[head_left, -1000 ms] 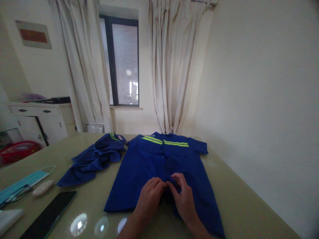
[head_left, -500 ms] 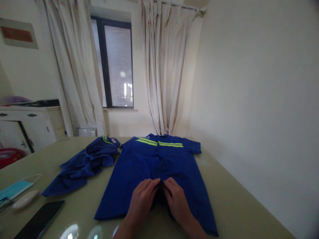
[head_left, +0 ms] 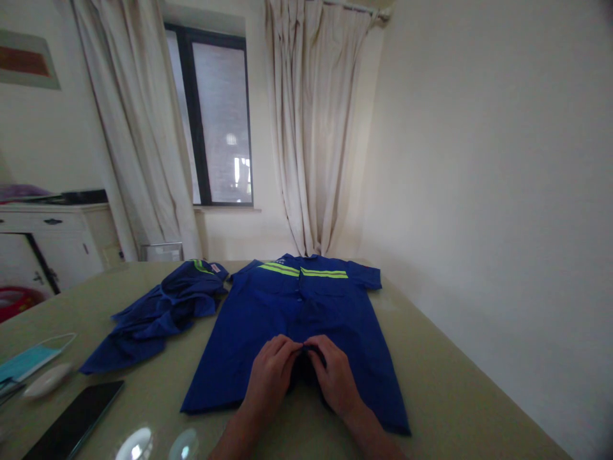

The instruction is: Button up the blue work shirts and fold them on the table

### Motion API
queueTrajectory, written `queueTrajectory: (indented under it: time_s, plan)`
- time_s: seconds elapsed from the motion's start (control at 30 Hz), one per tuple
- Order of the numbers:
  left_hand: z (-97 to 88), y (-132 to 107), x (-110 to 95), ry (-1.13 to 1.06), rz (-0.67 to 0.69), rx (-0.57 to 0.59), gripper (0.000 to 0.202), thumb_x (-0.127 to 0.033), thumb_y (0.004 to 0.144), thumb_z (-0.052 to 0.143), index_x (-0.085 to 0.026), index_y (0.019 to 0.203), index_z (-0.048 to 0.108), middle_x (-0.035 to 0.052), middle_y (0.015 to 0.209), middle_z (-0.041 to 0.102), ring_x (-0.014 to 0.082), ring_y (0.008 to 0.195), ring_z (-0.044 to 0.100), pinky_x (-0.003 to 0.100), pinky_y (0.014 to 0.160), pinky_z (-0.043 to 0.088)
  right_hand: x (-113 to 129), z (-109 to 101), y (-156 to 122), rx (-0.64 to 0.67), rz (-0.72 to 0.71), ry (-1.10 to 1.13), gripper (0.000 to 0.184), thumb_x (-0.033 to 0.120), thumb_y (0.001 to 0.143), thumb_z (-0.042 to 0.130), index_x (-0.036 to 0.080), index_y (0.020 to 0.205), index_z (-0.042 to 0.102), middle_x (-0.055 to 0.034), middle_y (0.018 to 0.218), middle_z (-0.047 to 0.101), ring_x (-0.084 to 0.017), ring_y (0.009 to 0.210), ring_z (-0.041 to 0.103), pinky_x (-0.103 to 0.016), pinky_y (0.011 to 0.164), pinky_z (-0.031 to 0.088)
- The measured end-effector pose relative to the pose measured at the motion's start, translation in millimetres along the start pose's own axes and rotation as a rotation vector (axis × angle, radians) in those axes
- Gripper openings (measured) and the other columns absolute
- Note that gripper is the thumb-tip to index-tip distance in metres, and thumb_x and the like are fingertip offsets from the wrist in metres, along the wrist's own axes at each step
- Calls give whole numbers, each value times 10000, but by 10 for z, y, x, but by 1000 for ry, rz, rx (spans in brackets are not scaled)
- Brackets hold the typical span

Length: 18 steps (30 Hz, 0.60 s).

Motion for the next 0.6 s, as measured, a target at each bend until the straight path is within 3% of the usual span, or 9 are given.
queueTrajectory:
  time_s: [0.27, 0.43, 0.6]
  plan:
    - [44, 18, 50, -180, -110, 75, 216, -252, 1017, 490, -271, 1038, 705, 21, 965, 686, 175, 906, 654, 300, 825, 547, -88, 24, 14, -17, 59, 14, 228, 172, 943, 512, 240, 1036, 709, -41, 998, 738, -213, 946, 692, -313, 879, 515]
    - [58, 23, 53, -81, -114, 88, 140, -236, 981, 559, -269, 998, 694, 18, 960, 694, 205, 908, 647, 358, 847, 523, -110, 46, 44, 25, 140, 76, 205, 194, 921, 528, 239, 1012, 706, -33, 959, 755, -216, 906, 711, -307, 840, 525]
    - [55, 13, 14, -24, -84, 75, 131, -182, 972, 549, -255, 978, 657, 11, 952, 707, 204, 887, 656, 356, 824, 509, -52, 40, 35, 10, 85, 99, 261, 124, 877, 495, 246, 1080, 603, -6, 945, 706, -180, 880, 678, -268, 821, 496]
Point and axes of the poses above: each hand's wrist, its own y-axis towards the middle knuckle, its own z-axis out of the palm, x = y × z, the point moved 7 cm from there along y, towards the middle knuckle
